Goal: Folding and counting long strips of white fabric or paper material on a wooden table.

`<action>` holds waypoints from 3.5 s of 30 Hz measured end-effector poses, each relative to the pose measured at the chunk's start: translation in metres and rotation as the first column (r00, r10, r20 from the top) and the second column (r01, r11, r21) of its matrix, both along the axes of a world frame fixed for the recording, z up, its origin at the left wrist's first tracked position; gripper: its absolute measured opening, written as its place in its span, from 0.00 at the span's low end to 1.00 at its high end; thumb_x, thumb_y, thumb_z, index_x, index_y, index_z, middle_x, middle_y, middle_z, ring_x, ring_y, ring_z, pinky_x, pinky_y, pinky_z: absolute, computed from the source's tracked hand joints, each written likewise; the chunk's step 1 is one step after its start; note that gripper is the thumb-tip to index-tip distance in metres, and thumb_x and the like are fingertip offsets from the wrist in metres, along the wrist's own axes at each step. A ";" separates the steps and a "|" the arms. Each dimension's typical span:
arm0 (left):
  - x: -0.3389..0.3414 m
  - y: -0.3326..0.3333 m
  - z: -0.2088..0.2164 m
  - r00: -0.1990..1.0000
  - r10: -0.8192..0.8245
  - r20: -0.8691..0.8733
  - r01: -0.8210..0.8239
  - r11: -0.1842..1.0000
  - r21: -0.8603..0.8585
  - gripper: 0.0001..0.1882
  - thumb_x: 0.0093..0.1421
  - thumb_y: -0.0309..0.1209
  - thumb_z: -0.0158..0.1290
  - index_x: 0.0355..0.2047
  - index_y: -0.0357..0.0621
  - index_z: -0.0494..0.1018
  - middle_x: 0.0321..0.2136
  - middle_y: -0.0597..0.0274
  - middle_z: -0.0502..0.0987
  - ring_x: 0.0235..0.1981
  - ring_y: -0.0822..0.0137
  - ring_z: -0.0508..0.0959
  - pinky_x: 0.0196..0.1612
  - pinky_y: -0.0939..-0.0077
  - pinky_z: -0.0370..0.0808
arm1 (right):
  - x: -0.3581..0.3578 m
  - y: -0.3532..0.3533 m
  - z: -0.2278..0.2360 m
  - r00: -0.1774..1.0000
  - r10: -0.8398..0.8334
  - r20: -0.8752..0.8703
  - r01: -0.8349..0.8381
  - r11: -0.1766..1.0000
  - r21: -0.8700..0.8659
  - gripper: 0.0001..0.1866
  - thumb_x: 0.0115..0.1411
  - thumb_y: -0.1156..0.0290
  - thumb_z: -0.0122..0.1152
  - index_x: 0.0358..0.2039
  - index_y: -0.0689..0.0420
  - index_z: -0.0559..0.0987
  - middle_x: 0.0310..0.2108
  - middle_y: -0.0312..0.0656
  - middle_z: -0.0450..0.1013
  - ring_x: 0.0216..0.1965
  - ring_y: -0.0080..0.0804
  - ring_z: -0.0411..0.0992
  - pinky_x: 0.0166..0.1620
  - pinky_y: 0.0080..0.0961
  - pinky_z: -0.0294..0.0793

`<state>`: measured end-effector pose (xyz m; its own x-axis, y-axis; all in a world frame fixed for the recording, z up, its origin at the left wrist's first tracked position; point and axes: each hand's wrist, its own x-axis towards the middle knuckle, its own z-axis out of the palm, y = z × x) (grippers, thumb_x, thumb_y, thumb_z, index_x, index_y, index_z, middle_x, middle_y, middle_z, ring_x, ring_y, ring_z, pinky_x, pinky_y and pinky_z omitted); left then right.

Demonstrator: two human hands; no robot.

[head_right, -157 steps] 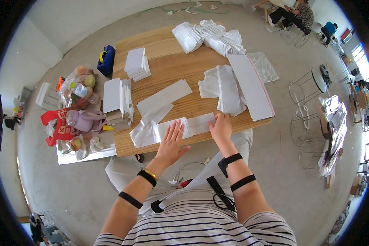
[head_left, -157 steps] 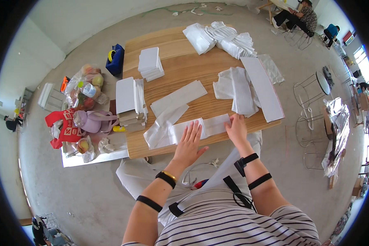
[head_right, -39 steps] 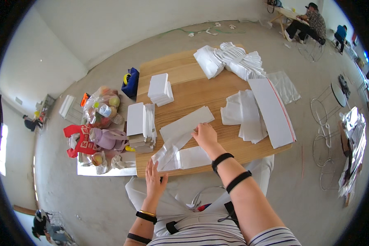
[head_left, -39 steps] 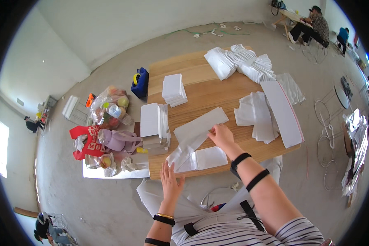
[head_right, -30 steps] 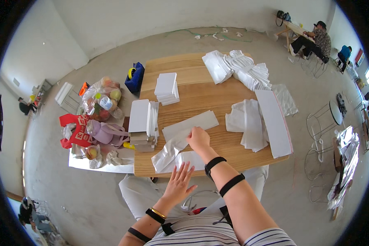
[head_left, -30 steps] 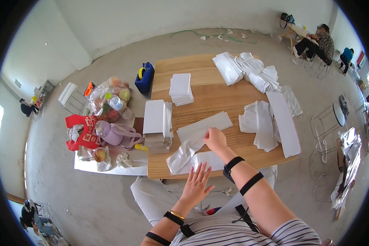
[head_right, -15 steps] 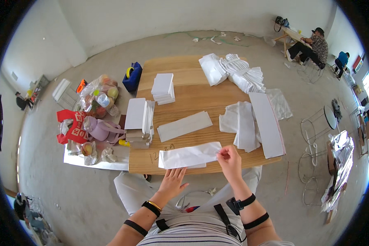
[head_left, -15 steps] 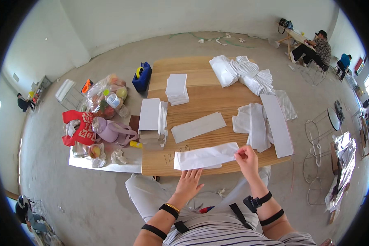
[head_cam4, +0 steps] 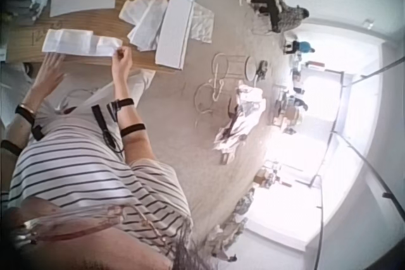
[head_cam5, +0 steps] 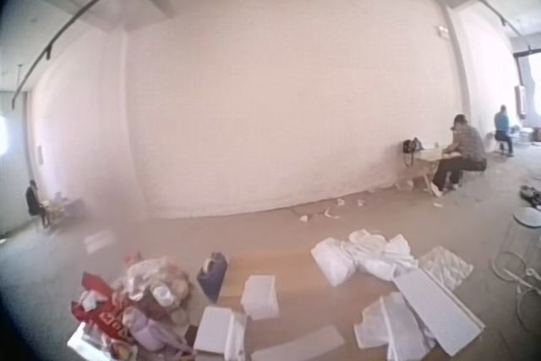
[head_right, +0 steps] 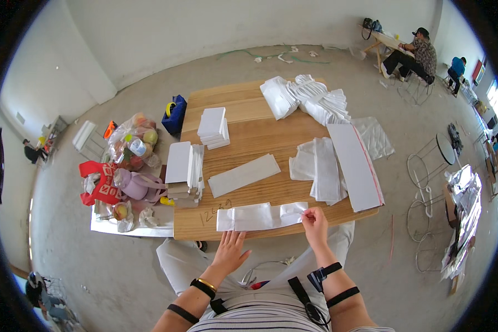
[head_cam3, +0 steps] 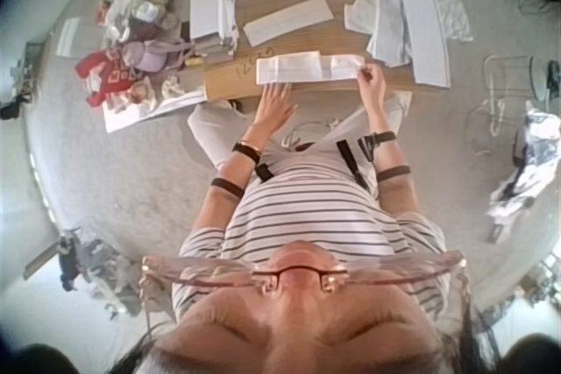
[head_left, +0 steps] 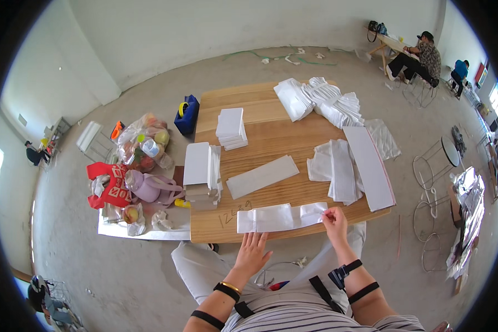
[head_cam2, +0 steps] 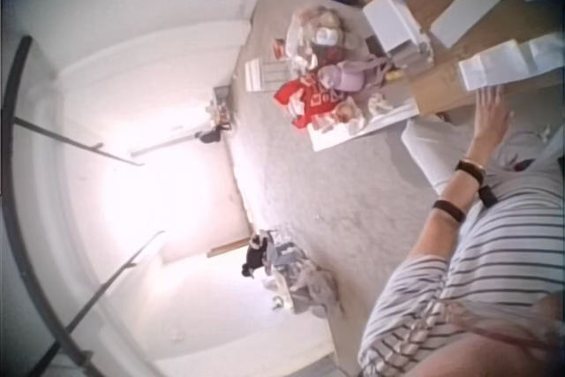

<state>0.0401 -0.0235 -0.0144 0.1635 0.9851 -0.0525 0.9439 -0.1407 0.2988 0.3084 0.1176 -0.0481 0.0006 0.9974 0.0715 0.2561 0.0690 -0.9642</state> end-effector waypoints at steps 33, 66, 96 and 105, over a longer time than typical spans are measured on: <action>-0.011 0.028 -0.014 0.994 0.001 -0.107 0.003 0.999 0.035 0.47 0.64 0.55 0.49 0.72 0.41 0.44 0.72 0.41 0.44 0.73 0.45 0.44 0.72 0.48 0.42 | -0.082 -0.030 0.060 0.751 0.329 0.572 -0.522 0.826 0.210 0.22 0.57 0.65 0.65 0.51 0.57 0.75 0.55 0.46 0.69 0.58 0.46 0.66 0.61 0.44 0.63; 0.022 0.041 0.017 0.884 0.163 0.438 -0.207 0.977 0.054 0.51 0.61 0.46 0.58 0.70 0.27 0.40 0.68 0.31 0.49 0.71 0.37 0.49 0.70 0.49 0.50 | -0.081 -0.029 0.032 0.629 0.253 0.735 -0.506 0.851 0.140 0.38 0.65 0.49 0.55 0.69 0.58 0.59 0.71 0.51 0.51 0.73 0.47 0.46 0.72 0.52 0.41; -0.015 0.044 -0.015 0.998 -0.029 -0.051 0.032 0.999 0.042 0.47 0.65 0.53 0.48 0.71 0.34 0.43 0.72 0.42 0.43 0.74 0.47 0.43 0.73 0.50 0.42 | -0.097 -0.007 0.014 0.775 0.054 0.629 -0.246 0.943 0.222 0.10 0.53 0.65 0.69 0.29 0.52 0.74 0.34 0.39 0.70 0.39 0.42 0.68 0.43 0.41 0.64; -0.016 0.045 -0.010 0.995 -0.048 -0.088 0.051 0.998 0.038 0.42 0.65 0.52 0.49 0.72 0.49 0.48 0.72 0.41 0.44 0.73 0.43 0.45 0.72 0.45 0.43 | -0.108 -0.027 0.018 0.584 0.248 0.773 -0.608 0.765 0.214 0.34 0.62 0.57 0.59 0.66 0.54 0.64 0.68 0.46 0.58 0.69 0.45 0.54 0.70 0.48 0.50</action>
<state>0.0245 0.0211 -0.0242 0.2087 0.9775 -0.0293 0.9576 -0.1982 0.2093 0.1999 0.0905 -0.0297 -0.6443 0.7205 0.2563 0.6265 0.6895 -0.3634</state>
